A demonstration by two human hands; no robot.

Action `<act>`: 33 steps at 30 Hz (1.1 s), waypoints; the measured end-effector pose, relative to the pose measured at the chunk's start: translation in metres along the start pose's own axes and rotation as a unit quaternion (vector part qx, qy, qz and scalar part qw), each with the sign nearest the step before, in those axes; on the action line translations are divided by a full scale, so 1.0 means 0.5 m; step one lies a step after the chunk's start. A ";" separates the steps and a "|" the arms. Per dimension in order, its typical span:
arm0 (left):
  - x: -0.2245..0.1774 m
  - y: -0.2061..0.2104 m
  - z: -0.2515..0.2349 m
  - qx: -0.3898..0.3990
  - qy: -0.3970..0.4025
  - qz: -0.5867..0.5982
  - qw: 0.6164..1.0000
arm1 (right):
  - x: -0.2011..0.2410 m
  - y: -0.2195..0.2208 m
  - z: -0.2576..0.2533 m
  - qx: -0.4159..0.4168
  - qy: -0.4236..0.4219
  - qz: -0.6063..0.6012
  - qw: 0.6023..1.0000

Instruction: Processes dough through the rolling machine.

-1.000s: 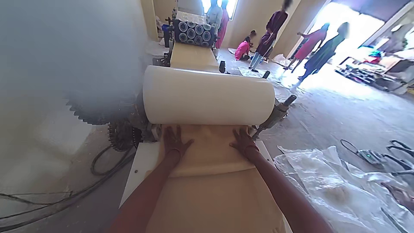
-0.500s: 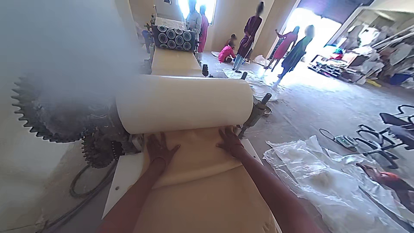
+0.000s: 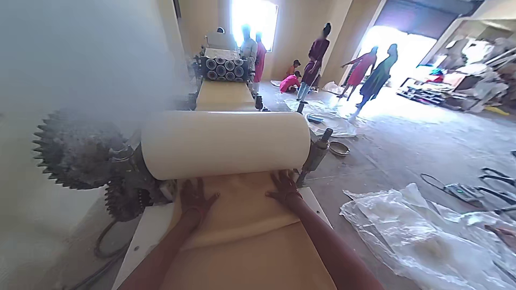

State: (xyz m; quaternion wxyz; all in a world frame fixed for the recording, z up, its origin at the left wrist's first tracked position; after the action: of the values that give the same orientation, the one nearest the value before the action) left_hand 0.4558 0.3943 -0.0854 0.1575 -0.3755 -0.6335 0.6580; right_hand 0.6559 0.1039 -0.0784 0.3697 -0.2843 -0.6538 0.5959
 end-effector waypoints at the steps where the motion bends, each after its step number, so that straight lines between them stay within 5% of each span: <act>1: -0.007 -0.008 0.002 0.014 -0.006 0.004 1.000 | -0.001 0.000 0.000 0.000 -0.002 0.000 1.000; 8: -0.164 -0.021 0.077 0.157 0.004 -0.014 0.987 | -0.014 0.003 -0.003 -0.017 -0.028 -0.031 0.999; 15: -0.337 0.038 0.129 0.102 -0.085 -0.085 0.988 | -0.007 -0.004 -0.008 -0.012 -0.044 -0.056 0.997; 23: -0.353 0.083 0.094 0.041 -0.158 -0.084 0.983 | -0.045 -0.028 -0.002 0.045 -0.174 -0.039 0.983; 33: -0.345 0.066 0.105 0.065 -0.159 -0.092 0.981 | -0.050 -0.014 -0.016 0.066 -0.214 -0.055 0.973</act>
State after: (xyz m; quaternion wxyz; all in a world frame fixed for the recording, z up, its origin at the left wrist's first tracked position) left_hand 0.5436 0.2341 -0.0704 0.1388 -0.1949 -0.6383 0.7317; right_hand 0.6771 0.0872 -0.0749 0.2715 -0.0887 -0.6916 0.6635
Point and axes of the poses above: each hand's wrist, its own z-axis away from the middle knuckle, its own y-axis out of the palm, x = y × z, the point moved 4 cm from there along -z, towards the middle knuckle, and after that the axes turned 12 degrees about -x, right-handed, at the moved point
